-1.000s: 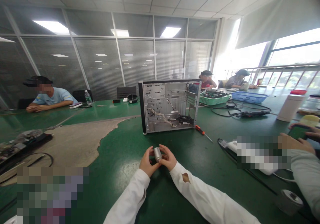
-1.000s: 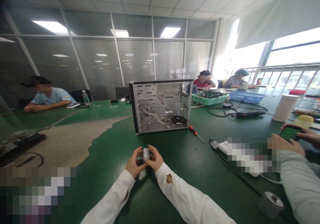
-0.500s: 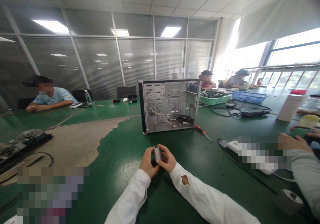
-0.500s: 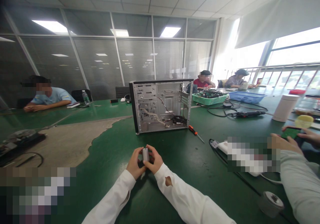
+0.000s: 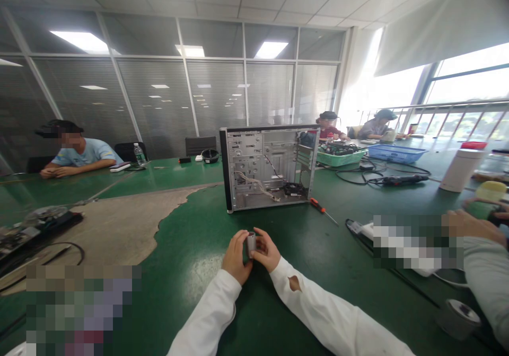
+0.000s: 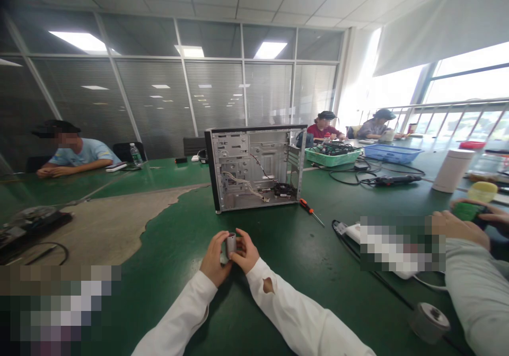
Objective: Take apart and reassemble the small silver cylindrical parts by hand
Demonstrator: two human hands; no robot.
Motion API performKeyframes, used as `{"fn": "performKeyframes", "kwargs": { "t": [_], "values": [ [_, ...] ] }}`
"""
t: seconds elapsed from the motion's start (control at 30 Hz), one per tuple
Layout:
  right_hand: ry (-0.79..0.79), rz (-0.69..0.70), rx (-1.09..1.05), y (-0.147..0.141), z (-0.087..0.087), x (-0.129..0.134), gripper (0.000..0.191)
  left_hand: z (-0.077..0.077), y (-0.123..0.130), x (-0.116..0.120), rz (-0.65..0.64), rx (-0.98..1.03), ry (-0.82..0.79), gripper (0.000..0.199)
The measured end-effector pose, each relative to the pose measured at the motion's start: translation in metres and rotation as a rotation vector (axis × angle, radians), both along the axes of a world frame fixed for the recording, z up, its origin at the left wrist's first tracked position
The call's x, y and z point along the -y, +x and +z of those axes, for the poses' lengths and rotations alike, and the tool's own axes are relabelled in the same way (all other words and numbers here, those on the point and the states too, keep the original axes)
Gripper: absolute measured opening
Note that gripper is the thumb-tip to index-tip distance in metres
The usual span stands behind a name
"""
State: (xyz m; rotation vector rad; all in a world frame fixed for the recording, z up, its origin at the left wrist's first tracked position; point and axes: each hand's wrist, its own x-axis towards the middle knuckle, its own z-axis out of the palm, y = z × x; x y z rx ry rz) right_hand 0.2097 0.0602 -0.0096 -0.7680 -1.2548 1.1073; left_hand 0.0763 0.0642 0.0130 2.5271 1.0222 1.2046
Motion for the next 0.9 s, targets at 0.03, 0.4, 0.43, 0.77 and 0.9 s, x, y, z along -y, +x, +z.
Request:
{"fn": "performKeyframes", "kwargs": {
  "t": [0.03,0.4,0.43,0.77,0.9],
  "values": [
    [0.006,-0.003,0.015,0.0004,0.0001,0.0001,0.065,0.0005,0.0001,0.0002,-0.003,0.001,0.018,0.06],
    [0.047,-0.044,0.097,0.0014,0.0014,0.0012,0.063,0.0012,0.0009,0.0009,-0.002,-0.022,0.072,0.056],
    [0.041,-0.046,0.097,0.0014,0.0014,0.0011,0.063,0.0009,0.0011,0.0009,0.006,-0.013,0.06,0.057],
    [-0.002,-0.012,0.083,0.0007,-0.0022,-0.0005,0.068,-0.0011,0.0009,0.0016,0.018,0.103,-0.116,0.064],
    [-0.009,-0.008,0.144,0.0011,0.001,0.003,0.068,0.0007,0.0013,0.0008,-0.001,0.194,-0.182,0.061]
  ]
}}
